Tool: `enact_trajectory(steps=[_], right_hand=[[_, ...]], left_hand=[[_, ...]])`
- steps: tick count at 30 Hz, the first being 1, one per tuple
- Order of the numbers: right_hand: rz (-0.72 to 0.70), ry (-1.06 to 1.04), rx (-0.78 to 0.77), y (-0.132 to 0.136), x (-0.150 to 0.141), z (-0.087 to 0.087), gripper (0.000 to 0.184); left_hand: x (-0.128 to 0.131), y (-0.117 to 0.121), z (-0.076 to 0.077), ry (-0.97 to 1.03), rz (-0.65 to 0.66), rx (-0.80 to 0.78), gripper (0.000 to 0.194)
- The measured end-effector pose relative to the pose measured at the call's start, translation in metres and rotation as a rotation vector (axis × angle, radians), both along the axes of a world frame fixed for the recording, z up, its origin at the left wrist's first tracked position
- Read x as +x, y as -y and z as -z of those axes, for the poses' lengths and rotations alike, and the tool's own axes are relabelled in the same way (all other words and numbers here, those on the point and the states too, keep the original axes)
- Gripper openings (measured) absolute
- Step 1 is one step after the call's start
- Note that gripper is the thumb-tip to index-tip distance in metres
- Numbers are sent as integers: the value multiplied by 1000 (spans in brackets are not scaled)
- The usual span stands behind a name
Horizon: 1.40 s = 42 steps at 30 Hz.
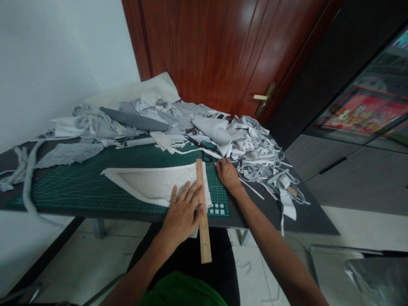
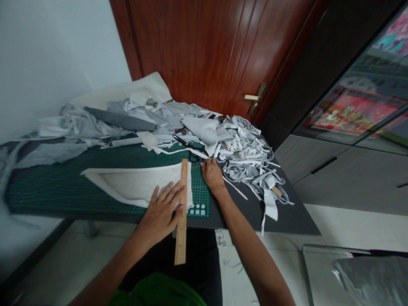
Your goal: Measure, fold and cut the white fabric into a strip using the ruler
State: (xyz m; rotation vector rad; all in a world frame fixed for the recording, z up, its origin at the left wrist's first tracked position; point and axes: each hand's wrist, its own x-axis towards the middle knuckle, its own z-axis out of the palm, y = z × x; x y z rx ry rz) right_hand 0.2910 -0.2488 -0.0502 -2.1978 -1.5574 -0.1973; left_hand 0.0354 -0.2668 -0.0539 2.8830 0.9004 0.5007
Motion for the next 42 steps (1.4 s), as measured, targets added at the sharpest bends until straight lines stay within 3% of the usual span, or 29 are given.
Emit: enact_trajectory(steps=[8,19,29,42], right_hand=[[-7,15,41,-1,4,7,28],[4,52,16,3,1,2,26],[-152,56,-56,5,-37,-15,37],[50,2,-130,-31,-60,-22,40]], left_hand=[[0,2,-3,22,-11,-6,56],[1,2,-3,23,-12,-8,54],[4,2,-3,46,-26,-21,51],[4,1,-1,60,-25,8,52]])
